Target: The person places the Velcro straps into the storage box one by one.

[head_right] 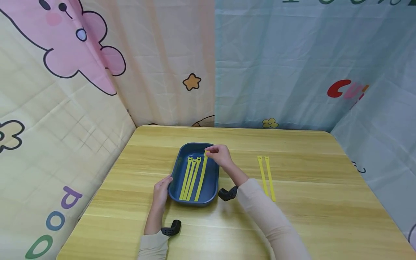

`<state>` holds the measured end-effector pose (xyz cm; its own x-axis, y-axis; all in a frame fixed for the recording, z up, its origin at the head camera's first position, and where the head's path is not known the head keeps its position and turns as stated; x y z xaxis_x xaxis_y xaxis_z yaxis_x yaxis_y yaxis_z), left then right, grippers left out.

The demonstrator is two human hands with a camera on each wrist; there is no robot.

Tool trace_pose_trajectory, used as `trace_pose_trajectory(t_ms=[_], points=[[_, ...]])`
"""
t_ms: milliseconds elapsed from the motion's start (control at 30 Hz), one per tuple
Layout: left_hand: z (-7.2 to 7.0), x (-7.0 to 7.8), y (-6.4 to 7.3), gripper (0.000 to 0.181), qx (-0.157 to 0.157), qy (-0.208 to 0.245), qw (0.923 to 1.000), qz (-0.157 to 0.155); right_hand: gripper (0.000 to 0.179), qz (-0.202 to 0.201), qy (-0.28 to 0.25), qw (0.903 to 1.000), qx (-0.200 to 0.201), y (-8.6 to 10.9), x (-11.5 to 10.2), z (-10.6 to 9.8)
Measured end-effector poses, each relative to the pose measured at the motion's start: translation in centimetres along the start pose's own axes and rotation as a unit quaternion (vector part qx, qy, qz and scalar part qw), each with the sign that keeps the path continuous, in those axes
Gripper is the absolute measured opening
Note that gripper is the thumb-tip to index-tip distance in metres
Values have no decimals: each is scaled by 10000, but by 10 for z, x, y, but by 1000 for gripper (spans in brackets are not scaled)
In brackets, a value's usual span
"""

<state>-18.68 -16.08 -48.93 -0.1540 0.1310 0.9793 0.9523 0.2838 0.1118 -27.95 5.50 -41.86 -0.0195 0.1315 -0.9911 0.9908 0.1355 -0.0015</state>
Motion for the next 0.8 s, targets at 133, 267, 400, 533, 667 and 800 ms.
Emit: trace_pose_trajectory(t_ms=[133,267,400,533,667,800], points=[[0,1,0,35,8,-1,10000,40,20,115,37,9999,40,-5,3,2],[0,1,0,35,41,-26,9999,103,18,236,120,9996,86,-10,9,4],[1,1,0,35,69,-11,9999,92,18,293,221,9993,101,-12,12,6],[0,1,0,36,77,6,10000,63,17,277,313,9991,79,-13,13,9],[0,1,-1,35,64,14,10000,65,16,279,443,9986,57,-14,14,13],[0,1,-1,35,48,1,10000,42,14,210,615,9978,85,-15,16,17]])
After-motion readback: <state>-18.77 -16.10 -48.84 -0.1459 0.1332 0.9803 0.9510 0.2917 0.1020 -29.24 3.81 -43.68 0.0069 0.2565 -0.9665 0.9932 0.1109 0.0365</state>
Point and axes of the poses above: each hand's wrist, its own y-axis away from the middle knuckle, its own z-axis out of the palm, x = y × z, the point moved 1 cm from there along -y, towards the middle knuckle, and after that the axes turned 13 degrees about -y, right-handed, at the moved point
